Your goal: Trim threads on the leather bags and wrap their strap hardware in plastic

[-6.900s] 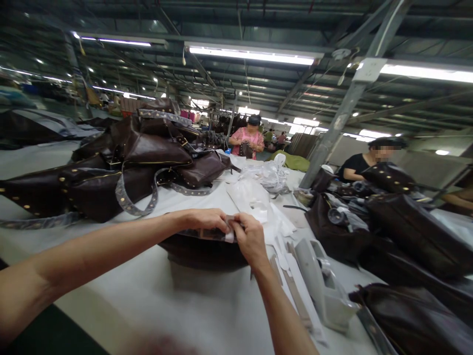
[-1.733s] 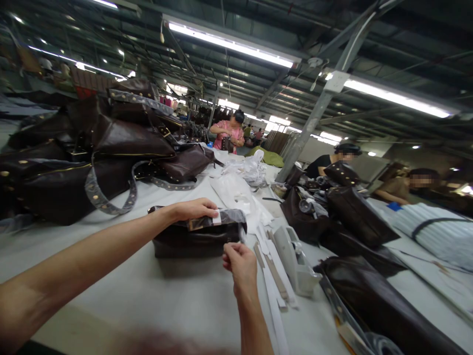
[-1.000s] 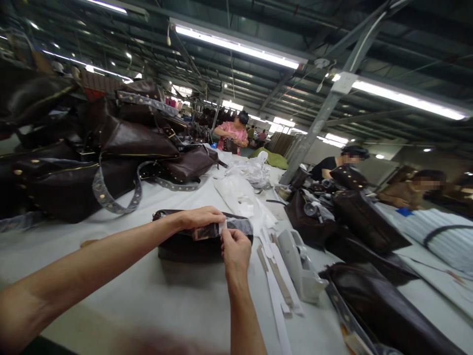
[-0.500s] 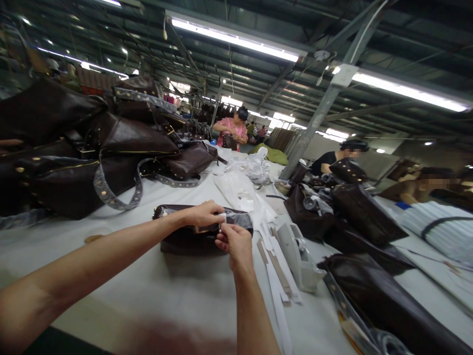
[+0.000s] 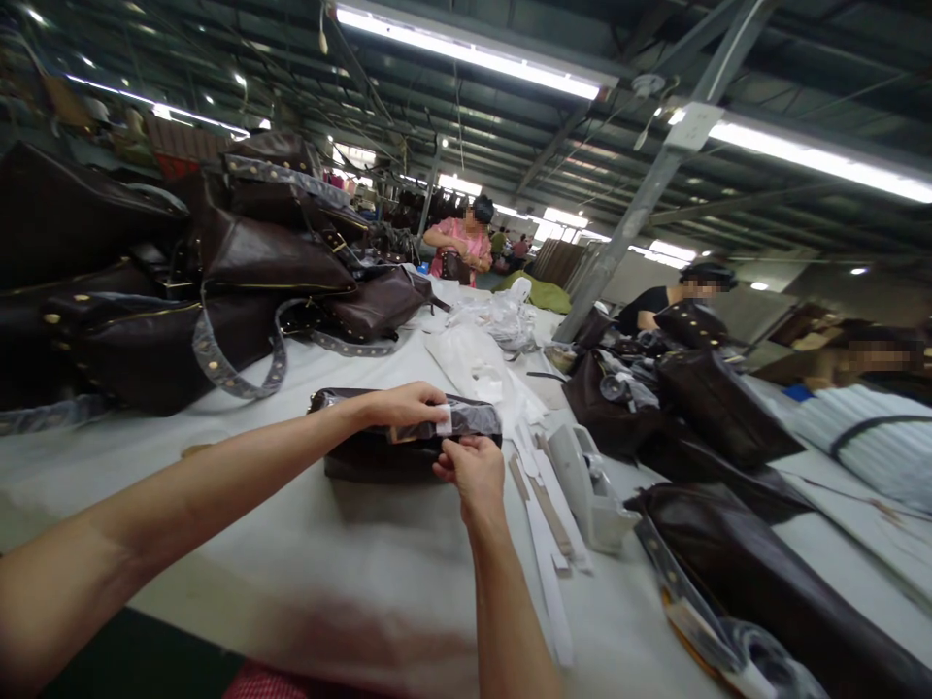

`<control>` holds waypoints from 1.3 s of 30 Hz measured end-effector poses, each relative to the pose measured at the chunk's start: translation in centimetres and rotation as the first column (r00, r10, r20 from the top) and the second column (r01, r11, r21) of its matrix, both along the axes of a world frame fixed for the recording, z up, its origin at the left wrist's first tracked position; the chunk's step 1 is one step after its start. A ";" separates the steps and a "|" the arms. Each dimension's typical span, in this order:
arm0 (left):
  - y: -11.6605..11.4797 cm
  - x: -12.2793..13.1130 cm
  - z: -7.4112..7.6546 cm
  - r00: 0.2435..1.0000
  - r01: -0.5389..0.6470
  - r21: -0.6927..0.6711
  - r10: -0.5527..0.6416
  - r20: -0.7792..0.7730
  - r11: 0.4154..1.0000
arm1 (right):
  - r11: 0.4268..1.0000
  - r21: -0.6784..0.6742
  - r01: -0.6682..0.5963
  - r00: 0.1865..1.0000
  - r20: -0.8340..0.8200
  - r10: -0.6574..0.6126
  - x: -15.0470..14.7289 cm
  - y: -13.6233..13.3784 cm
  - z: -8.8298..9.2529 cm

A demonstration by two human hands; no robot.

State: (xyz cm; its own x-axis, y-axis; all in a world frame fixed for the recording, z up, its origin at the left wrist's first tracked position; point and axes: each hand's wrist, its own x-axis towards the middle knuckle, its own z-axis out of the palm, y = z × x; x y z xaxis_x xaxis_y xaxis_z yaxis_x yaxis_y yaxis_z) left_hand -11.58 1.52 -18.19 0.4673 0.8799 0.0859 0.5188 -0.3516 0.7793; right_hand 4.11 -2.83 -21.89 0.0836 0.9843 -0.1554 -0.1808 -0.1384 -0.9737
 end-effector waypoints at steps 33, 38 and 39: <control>0.0 -0.9 -0.2 0.935 0.070 -0.328 0.052 0.350 0.942 | 0.919 -0.166 -0.358 0.853 -0.459 0.249 -0.7 -0.8 1.7; 0.4 -0.9 -0.2 0.903 0.028 -0.500 0.193 0.385 0.866 | 0.971 -0.155 -0.184 0.928 -0.353 0.120 -0.7 -1.0 1.0; 0.5 -0.9 -0.1 0.897 0.020 -0.514 0.212 0.389 0.858 | 0.979 -0.143 -0.146 0.936 -0.340 0.090 -0.4 -1.1 0.8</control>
